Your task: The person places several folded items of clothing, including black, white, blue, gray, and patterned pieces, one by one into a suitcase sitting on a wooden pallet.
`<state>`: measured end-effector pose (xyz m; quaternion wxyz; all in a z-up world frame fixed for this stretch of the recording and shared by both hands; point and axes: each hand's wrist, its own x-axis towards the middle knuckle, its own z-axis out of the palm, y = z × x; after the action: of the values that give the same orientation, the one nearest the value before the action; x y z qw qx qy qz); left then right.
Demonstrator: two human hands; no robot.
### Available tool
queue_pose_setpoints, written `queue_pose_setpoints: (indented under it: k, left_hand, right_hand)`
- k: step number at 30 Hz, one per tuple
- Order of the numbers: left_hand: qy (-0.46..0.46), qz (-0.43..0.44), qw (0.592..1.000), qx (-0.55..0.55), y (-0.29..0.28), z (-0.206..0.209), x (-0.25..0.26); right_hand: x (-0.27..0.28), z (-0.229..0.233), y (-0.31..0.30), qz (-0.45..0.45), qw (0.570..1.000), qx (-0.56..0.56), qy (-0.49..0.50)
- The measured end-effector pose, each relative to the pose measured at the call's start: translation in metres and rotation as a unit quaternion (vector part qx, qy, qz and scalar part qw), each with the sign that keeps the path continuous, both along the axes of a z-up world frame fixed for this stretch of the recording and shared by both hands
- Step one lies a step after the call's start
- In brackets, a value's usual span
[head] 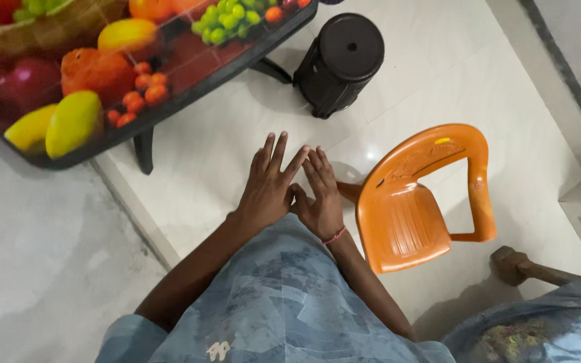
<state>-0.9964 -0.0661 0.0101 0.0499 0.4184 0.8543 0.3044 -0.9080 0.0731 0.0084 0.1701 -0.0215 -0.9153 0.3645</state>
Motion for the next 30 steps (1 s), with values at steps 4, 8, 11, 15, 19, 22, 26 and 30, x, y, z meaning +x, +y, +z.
queue_pose_setpoints:
  k: [4, 8, 11, 15, 19, 22, 26, 30]
  left_hand:
    - [-0.022, -0.016, 0.999, 0.017, 0.025, -0.01, -0.032]
    - [-0.028, -0.042, 0.999, 0.01, 0.065, -0.025, -0.072]
    - [0.004, -0.074, 0.997, 0.005, 0.106, -0.035, -0.109]
    - [0.025, -0.107, 0.993, -0.032, 0.166, -0.028, -0.158]
    - [0.039, -0.143, 0.989, -0.03, 0.232, -0.018, -0.211]
    - [0.04, -0.173, 0.984, -0.01, 0.287, -0.017, -0.238]
    - [0.016, -0.211, 0.977, -0.012, 0.354, -0.019, -0.259]
    - [-0.016, -0.29, 0.955, -0.055, 0.409, -0.023, -0.264]
  right_hand:
    - [-0.034, -0.003, 0.022, -0.014, 1.0, -0.013, -0.011]
    - [-0.067, -0.009, 0.055, -0.047, 0.998, -0.038, -0.033]
    - [-0.093, -0.02, 0.09, -0.076, 0.995, -0.051, -0.033]
    - [-0.133, -0.027, 0.144, -0.109, 0.991, -0.067, -0.03]
    - [-0.172, -0.024, 0.205, -0.133, 0.99, -0.047, -0.013]
    - [-0.197, -0.02, 0.255, -0.169, 0.985, -0.019, -0.021]
    - [-0.209, -0.011, 0.308, -0.22, 0.975, -0.01, -0.033]
    - [-0.203, -0.013, 0.344, -0.299, 0.953, -0.026, -0.043]
